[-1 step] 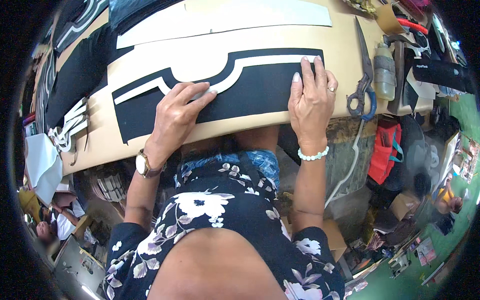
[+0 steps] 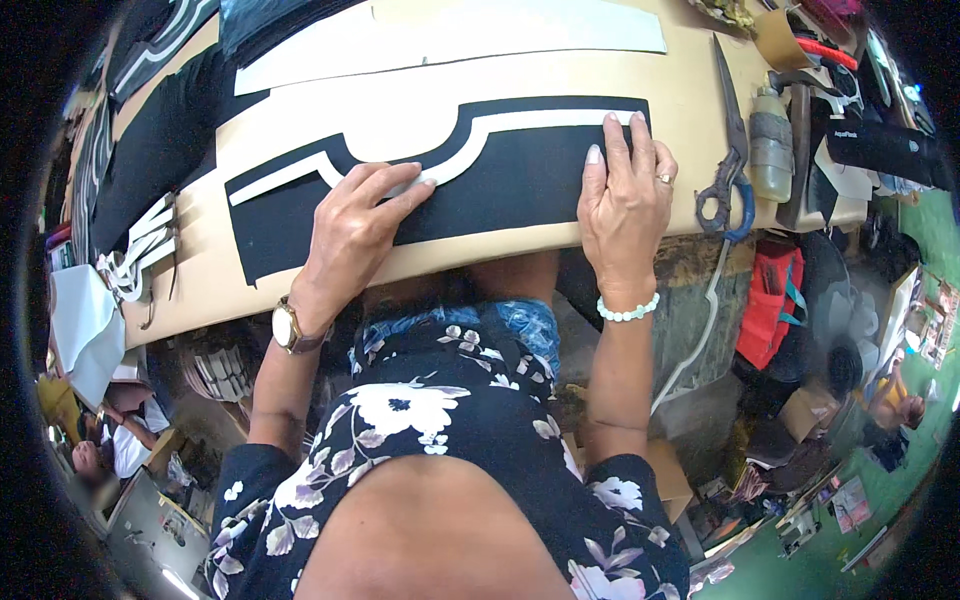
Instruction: The person traces a paper template onto leather strips with a stylus and applies glue to the leather surfaces using a bottle and a sponge applicator.
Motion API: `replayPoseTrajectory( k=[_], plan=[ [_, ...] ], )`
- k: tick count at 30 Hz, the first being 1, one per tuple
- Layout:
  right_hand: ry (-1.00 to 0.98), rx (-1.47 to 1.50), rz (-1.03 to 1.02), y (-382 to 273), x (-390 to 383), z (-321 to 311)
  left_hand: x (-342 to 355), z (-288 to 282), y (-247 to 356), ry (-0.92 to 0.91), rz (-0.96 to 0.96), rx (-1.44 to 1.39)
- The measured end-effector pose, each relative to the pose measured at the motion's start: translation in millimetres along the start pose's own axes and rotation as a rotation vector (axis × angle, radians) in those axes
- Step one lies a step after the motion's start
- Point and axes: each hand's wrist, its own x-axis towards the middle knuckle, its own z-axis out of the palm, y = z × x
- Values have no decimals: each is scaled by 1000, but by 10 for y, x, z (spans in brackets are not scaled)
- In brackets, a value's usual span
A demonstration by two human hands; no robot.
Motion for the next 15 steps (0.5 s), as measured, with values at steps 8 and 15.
replayPoseTrajectory(
  k=[8,15],
  plan=[
    [-30,75,-76,-18,106,23,0,4,11,-9,-25,-4],
    [-39,-23,-256,-57,107,-49,-46,9,-3,-4,-39,-10]
  ],
)
